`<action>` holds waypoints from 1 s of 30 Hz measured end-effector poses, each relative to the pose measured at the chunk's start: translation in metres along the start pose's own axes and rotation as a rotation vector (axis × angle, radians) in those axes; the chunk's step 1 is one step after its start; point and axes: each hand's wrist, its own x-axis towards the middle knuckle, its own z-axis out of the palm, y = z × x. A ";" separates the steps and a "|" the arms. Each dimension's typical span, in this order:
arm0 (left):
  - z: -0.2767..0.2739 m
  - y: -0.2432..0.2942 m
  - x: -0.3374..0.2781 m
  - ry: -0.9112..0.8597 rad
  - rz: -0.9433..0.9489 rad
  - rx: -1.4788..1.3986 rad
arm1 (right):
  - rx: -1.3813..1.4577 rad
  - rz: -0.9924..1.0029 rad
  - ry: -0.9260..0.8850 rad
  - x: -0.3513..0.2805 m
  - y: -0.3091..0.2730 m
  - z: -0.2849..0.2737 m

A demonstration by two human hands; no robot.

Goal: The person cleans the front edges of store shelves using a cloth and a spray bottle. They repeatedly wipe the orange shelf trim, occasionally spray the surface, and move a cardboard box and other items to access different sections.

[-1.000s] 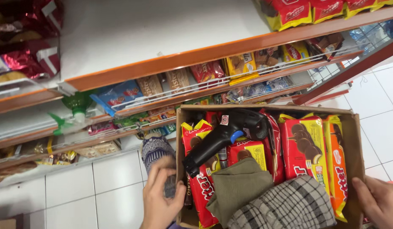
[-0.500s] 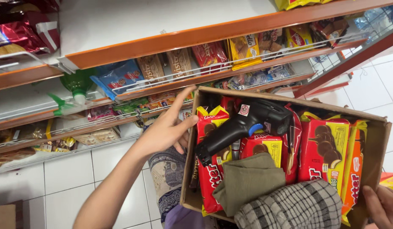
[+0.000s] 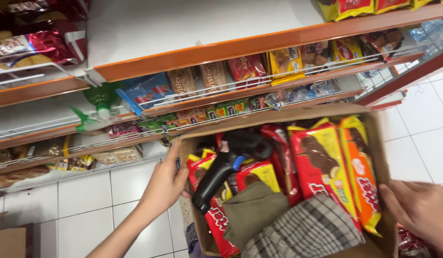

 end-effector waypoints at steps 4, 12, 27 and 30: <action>-0.012 -0.045 -0.011 0.098 -0.144 0.073 | 0.030 -0.133 -0.091 0.072 -0.033 -0.021; -0.006 -0.083 -0.007 0.246 -0.158 -0.152 | 0.014 -0.283 -0.074 0.156 -0.043 -0.003; 0.003 -0.048 0.072 0.240 -0.031 0.178 | 0.224 -0.204 -0.010 0.142 -0.014 0.066; -0.001 -0.048 0.078 0.255 -0.059 0.186 | 0.306 -0.153 0.028 0.150 -0.021 0.074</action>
